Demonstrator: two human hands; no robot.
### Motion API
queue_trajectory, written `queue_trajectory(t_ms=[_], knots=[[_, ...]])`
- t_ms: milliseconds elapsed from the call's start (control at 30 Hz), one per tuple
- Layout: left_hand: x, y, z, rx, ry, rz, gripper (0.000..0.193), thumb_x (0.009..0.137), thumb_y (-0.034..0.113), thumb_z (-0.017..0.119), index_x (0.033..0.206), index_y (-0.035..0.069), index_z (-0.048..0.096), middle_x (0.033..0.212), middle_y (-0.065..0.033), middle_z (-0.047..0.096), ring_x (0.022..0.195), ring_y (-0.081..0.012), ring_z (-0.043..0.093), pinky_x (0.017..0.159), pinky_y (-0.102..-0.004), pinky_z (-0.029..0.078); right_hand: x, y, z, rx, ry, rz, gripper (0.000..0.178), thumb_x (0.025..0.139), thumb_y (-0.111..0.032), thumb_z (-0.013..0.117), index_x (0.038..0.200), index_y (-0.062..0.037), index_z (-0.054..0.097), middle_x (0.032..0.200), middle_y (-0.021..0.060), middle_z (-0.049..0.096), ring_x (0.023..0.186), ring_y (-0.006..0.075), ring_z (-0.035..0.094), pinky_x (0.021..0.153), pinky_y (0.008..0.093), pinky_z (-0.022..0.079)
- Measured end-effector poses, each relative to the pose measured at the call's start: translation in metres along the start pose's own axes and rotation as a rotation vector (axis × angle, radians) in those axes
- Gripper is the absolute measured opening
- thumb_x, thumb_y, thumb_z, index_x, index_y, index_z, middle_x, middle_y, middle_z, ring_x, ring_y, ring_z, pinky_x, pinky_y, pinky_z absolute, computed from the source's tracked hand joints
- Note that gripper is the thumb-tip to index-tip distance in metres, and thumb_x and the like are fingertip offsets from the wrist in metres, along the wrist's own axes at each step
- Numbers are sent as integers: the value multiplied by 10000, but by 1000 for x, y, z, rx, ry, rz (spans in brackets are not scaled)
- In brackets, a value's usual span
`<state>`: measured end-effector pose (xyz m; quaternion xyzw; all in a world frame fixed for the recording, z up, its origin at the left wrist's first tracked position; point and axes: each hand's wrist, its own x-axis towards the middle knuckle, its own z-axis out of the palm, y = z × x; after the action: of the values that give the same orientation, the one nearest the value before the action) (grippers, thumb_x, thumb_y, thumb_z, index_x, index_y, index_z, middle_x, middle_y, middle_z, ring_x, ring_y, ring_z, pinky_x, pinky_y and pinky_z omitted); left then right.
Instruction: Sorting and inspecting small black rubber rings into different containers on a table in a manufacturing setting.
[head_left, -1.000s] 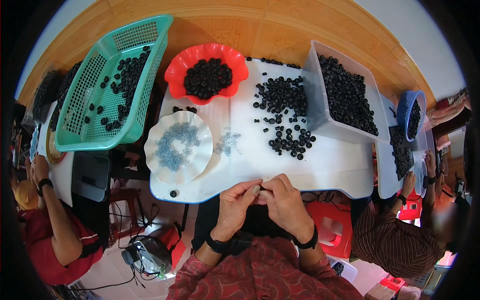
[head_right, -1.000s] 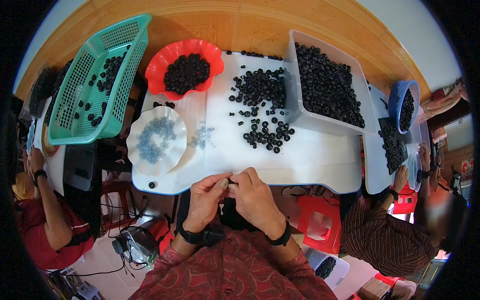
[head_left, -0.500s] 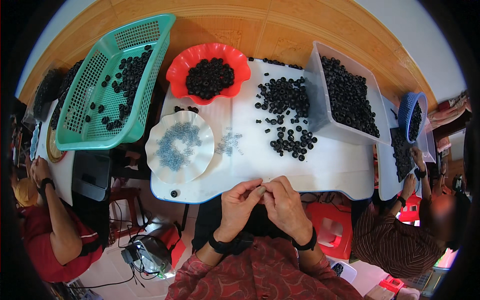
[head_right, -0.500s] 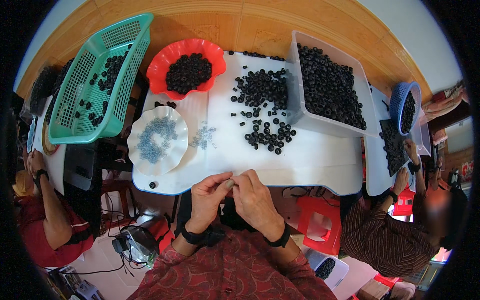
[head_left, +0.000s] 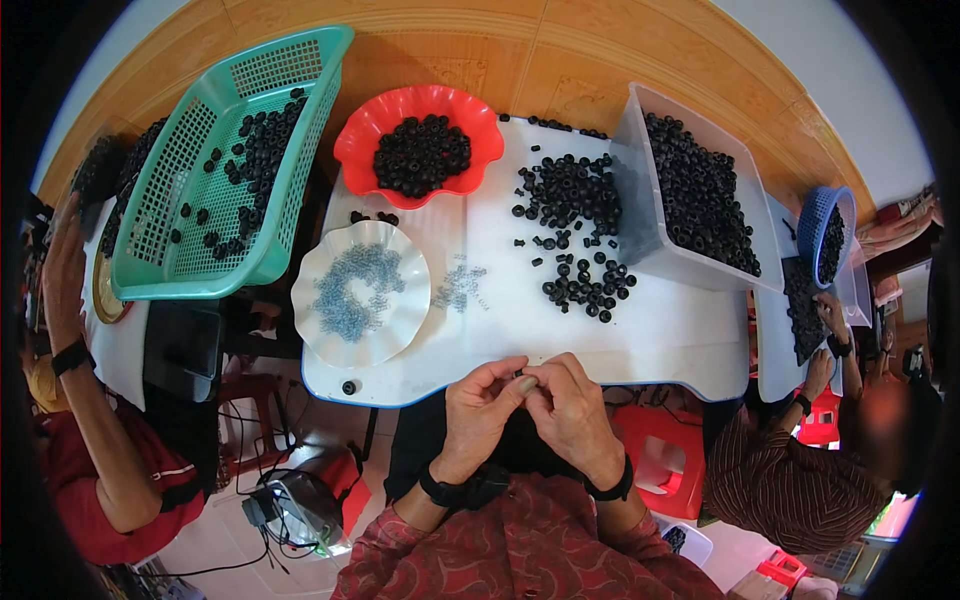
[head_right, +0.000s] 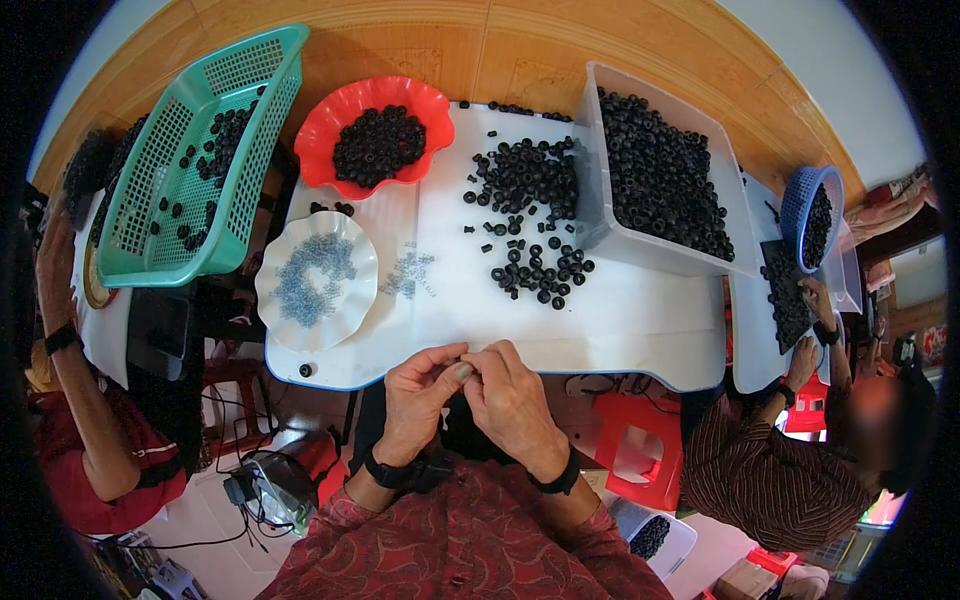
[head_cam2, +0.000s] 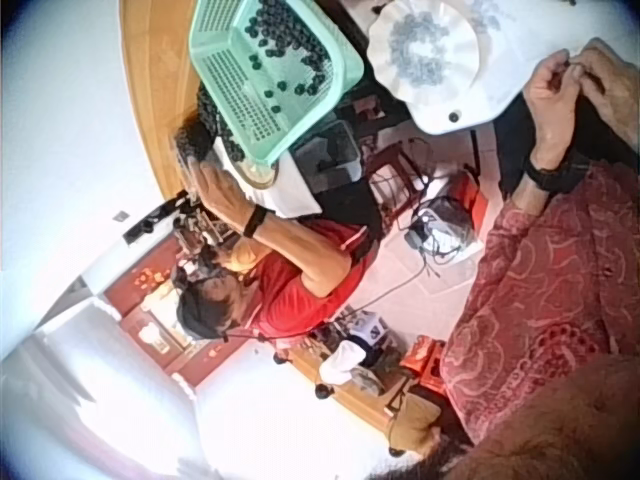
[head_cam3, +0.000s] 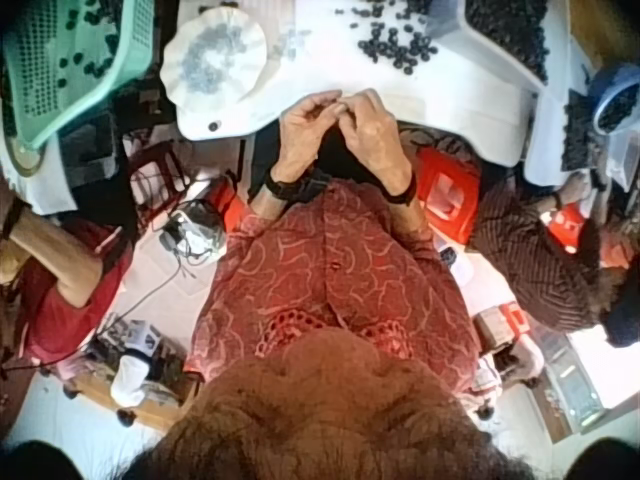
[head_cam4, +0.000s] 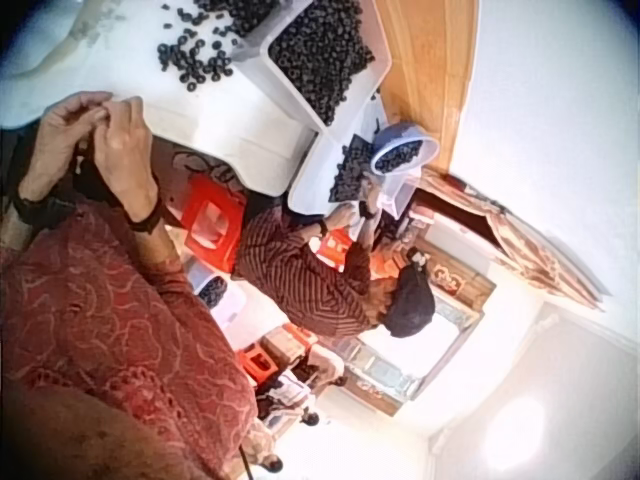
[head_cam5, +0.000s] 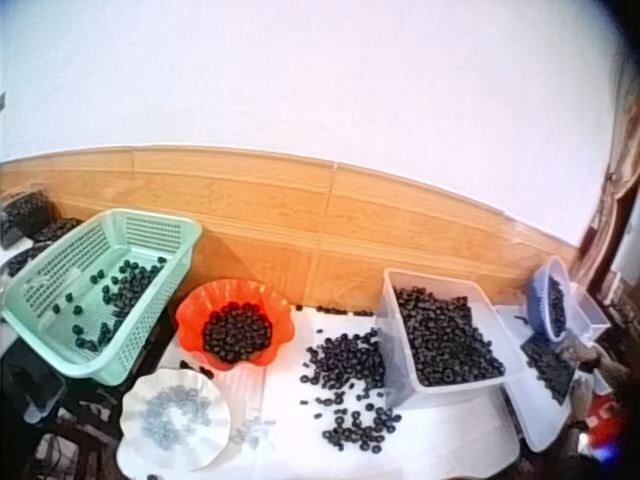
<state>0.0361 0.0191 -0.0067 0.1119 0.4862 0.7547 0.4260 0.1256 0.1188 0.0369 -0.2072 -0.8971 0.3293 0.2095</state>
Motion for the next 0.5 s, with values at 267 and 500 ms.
queue_trajectory(t_ms=[267, 500], knots=[[-2, 4, -4, 131, -13, 67, 292, 919, 13, 620, 1209, -18, 615, 1007, -75, 689, 834, -80, 629, 717, -210, 531, -3, -10, -1, 155, 93, 76, 214, 819, 64, 649, 1022, 0, 627, 935, 123, 589, 687, 220, 638, 578, 310, 521], [1, 13, -13, -382, -193, -41, 326, 933, -10, 574, 1256, -52, 560, 1110, -180, 668, 912, -191, 683, 817, -312, 586, -12, -3, 3, 389, 222, 68, 257, 873, 40, 619, 1128, 21, 596, 1050, 128, 583, 828, 167, 625, 721, 278, 517]])
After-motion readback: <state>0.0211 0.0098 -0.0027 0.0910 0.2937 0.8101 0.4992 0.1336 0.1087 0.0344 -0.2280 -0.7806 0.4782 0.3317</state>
